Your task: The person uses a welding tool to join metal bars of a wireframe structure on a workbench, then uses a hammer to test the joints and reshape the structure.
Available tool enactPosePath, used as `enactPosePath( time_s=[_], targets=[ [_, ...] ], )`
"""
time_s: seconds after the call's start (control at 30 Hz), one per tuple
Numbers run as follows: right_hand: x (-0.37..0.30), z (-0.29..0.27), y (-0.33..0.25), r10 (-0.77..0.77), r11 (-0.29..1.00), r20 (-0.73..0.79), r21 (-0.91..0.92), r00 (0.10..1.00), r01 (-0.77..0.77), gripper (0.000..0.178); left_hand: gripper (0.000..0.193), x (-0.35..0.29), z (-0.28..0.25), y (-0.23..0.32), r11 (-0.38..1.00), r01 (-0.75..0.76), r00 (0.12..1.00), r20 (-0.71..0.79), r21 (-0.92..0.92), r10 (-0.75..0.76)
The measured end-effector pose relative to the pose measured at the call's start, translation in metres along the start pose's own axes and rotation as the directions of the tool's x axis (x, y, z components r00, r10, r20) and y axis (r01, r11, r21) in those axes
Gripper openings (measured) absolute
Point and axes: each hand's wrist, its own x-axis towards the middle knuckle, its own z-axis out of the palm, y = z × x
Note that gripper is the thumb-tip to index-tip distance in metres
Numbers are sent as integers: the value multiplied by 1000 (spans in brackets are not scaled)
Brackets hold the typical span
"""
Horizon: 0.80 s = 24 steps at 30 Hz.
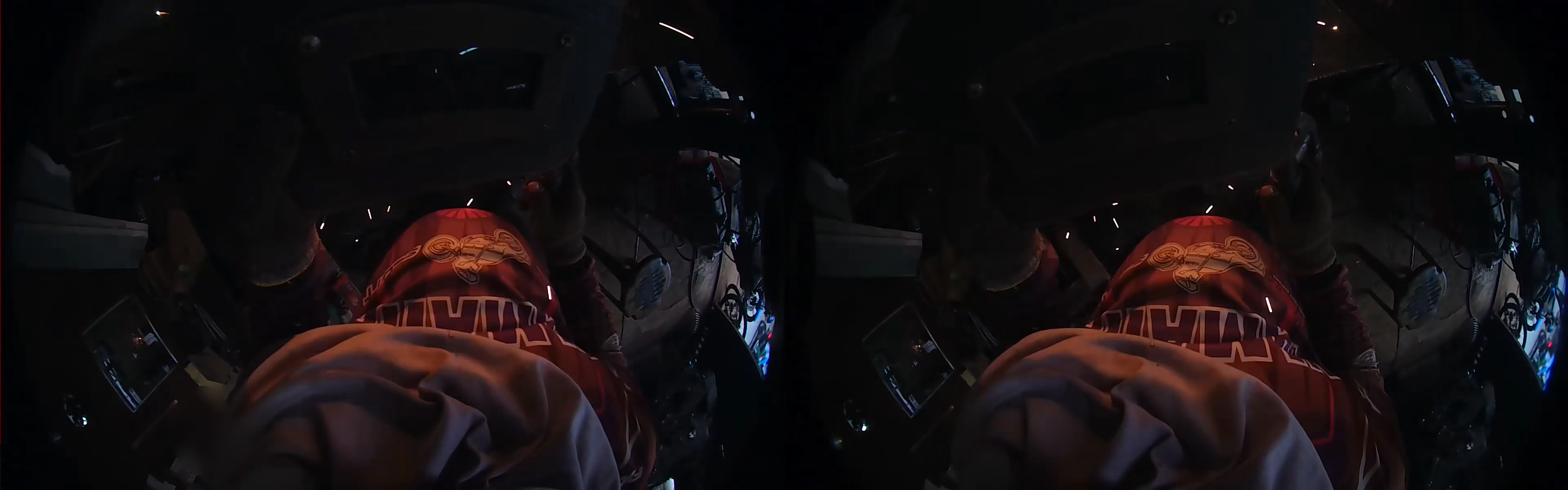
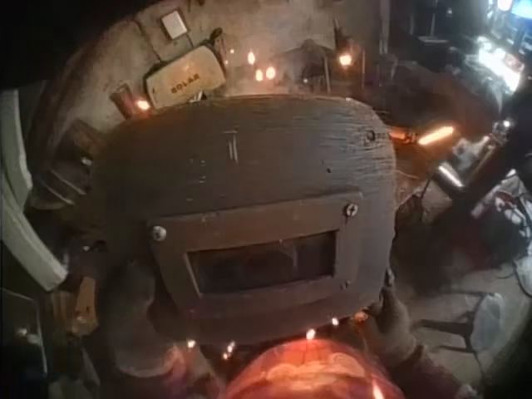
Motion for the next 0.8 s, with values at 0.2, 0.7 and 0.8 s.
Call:
enactPosePath(
  time_s=[0.2,0.7,0.8],
  targets=[
    [4,-3,-12,52,996,53,-78,997,-47,46,33,-1,1,28,525,583,732,120,-620,-671],
    [-7,-19,-8,121,990,-137,90,983,-109,67,45,18,-40,-37,890,450,878,-142,-75,-456],
    [-9,-26,-1,124,991,-125,69,984,-116,72,50,6,-54,-66,877,480,867,-165,18,-471]
  ],
)
